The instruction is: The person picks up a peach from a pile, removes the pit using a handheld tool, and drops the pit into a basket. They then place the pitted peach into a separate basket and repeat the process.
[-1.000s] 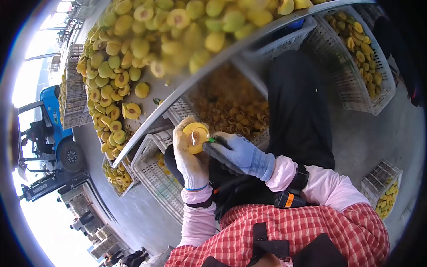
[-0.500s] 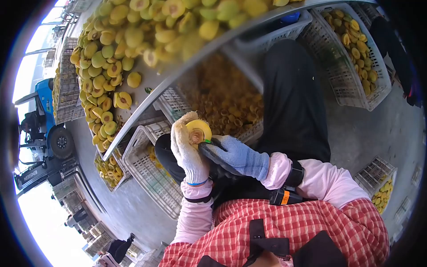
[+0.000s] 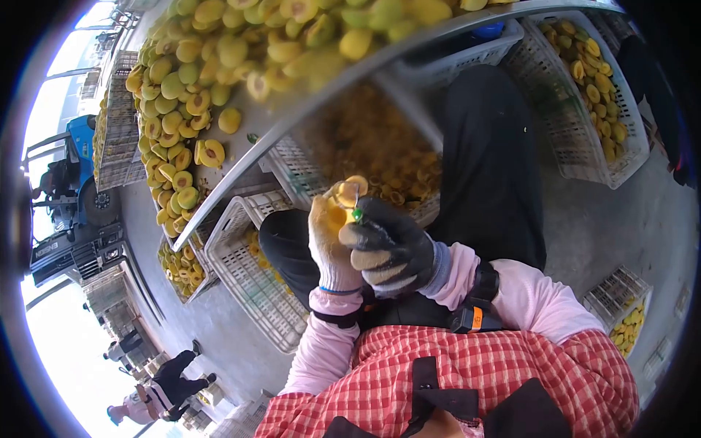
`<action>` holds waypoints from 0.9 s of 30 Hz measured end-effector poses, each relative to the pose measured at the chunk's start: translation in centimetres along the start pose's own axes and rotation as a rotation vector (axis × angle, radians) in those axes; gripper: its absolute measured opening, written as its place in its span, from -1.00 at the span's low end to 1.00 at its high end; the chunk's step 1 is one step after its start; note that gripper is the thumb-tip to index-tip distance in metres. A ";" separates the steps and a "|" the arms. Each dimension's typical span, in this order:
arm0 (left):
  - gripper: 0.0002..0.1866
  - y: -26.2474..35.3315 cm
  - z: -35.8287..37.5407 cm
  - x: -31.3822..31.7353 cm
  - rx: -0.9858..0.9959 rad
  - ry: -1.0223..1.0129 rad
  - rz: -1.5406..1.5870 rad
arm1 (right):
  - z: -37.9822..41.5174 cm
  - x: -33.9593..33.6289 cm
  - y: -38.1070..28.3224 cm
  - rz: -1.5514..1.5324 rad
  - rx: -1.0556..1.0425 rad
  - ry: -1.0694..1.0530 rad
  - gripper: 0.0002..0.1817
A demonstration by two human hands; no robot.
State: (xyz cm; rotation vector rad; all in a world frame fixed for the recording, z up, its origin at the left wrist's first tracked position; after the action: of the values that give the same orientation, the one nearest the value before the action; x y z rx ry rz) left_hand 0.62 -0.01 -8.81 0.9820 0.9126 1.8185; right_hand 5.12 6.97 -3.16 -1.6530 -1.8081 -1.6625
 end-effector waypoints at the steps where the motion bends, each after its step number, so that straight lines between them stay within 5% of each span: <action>1: -0.65 3.0 1.3 -0.1 0.129 0.108 -0.342 | 0.3 -0.3 -0.6 0.015 -0.037 0.058 -0.44; 3: -0.64 7.6 2.1 -3.7 0.306 0.260 -0.408 | 0.9 -1.5 -1.3 0.076 -0.073 0.169 -0.42; 4: -0.64 8.5 1.6 -8.3 0.352 0.308 -0.130 | 1.2 -2.2 -1.4 0.118 -0.071 0.198 -0.43; 6: -0.66 11.8 1.2 -15.6 0.281 0.492 -0.273 | 1.5 -3.0 -1.8 0.204 -0.051 0.256 -0.43; 9: -0.62 14.9 -1.0 -20.8 -0.050 0.737 -1.659 | 1.5 -3.4 -3.0 0.302 -0.071 0.349 -0.43; 12: -0.55 19.5 -4.1 -12.9 0.334 0.614 -1.214 | 1.1 -4.1 -3.7 0.437 -0.100 0.453 -0.44; 14: -0.52 21.3 -9.5 -11.6 0.398 0.517 -1.278 | 1.2 -4.5 -4.4 0.556 -0.120 0.543 -0.45; 16: -0.50 22.3 -14.3 -11.1 0.447 0.665 -1.537 | 1.9 -4.7 -5.6 0.692 -0.165 0.653 -0.47; 18: -0.53 20.1 -19.1 -12.4 0.260 0.687 -1.683 | 2.6 -4.7 -6.7 0.759 -0.217 0.805 -0.48; 20: -0.53 19.4 -20.8 -11.4 0.393 0.456 -1.467 | 2.9 -3.7 -7.6 0.842 -0.261 0.926 -0.50; 23: -0.56 19.7 -15.7 -5.1 0.642 0.251 -1.176 | 2.5 -2.0 -9.6 1.037 -0.391 0.991 -0.55; 24: -0.62 18.1 -12.9 -3.1 0.376 0.231 -0.809 | 2.3 -1.6 -10.7 1.133 -0.483 0.962 -0.57; 26: -0.70 15.3 -9.9 -2.2 0.563 0.173 -0.690 | 1.7 -0.9 -10.7 1.262 -0.545 0.920 -0.63; 27: -0.73 13.5 -8.3 -1.0 0.418 0.169 -0.534 | 1.0 -0.4 -10.2 1.304 -0.528 0.900 -0.65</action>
State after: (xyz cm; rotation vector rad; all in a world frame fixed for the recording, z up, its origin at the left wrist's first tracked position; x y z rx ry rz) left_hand -10.92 -7.52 -0.94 0.7345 1.5371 1.2923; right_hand -2.20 10.01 -9.70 -1.2664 0.1956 -1.6650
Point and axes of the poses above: each hand's wrist, its own z-axis away from the middle knuckle, its own x-axis out of the palm, y = z × x, the point moved 9 cm from there along -z, towards the middle knuckle, and after that the axes turned 7 degrees about -x, right-handed, at the moved point
